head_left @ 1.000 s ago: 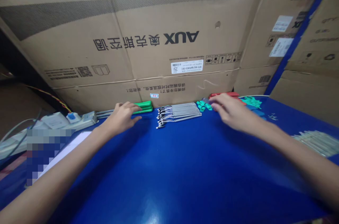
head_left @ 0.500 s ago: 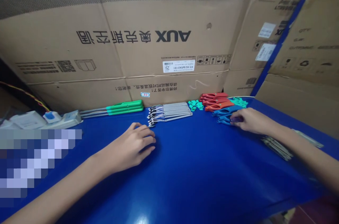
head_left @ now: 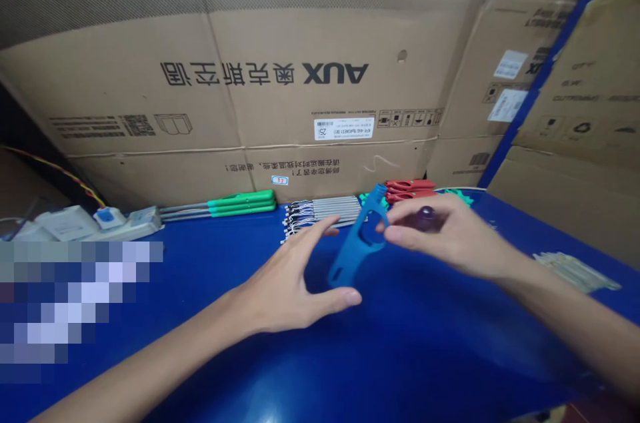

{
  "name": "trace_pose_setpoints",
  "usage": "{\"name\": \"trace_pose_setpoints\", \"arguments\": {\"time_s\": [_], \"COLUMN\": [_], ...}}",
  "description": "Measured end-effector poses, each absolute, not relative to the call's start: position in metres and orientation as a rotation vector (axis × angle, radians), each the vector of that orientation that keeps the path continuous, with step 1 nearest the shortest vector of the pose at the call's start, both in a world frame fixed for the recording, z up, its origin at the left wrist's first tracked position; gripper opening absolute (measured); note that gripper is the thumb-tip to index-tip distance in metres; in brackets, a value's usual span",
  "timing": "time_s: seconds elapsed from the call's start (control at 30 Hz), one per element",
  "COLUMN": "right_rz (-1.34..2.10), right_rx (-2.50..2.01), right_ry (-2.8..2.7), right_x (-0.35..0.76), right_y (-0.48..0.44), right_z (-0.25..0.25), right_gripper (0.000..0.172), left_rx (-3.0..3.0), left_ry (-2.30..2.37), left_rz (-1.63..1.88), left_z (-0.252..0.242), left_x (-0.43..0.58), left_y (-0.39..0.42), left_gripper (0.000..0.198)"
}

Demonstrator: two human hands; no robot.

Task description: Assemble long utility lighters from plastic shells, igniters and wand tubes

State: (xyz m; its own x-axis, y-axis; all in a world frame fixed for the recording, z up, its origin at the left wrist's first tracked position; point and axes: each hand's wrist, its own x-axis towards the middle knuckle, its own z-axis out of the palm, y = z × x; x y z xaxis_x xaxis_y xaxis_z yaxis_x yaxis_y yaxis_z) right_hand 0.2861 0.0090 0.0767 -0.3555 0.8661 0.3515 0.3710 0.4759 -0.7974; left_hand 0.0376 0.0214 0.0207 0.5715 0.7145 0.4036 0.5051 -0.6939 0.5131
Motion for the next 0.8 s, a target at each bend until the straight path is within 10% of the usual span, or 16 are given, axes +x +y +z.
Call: {"name": "trace_pose_setpoints", "arguments": {"time_s": [0.2, 0.43, 0.8], "right_rz": [1.185, 1.337, 1.446], "right_rx": [-0.798, -0.563, -0.416], "right_ry": [-1.644, -1.262, -1.412], "right_x": [0.243, 0.230, 0.174], "right_y": [0.029, 0.036, 0.035], "right_z": [0.055, 0.133, 0.144], "right_gripper": [0.037, 0.070, 0.062], "left_rx": [1.978, 1.707, 1.681], "left_ry": [0.992, 0.964, 0.872], "left_rz": [1.094, 1.090, 0.932], "left_z": [0.014, 0.005, -0.001], "left_x": [0.063, 0.068, 0.069], "left_y": [0.031, 0.035, 0.031], "left_gripper": [0.034, 0.032, 0.028]}}
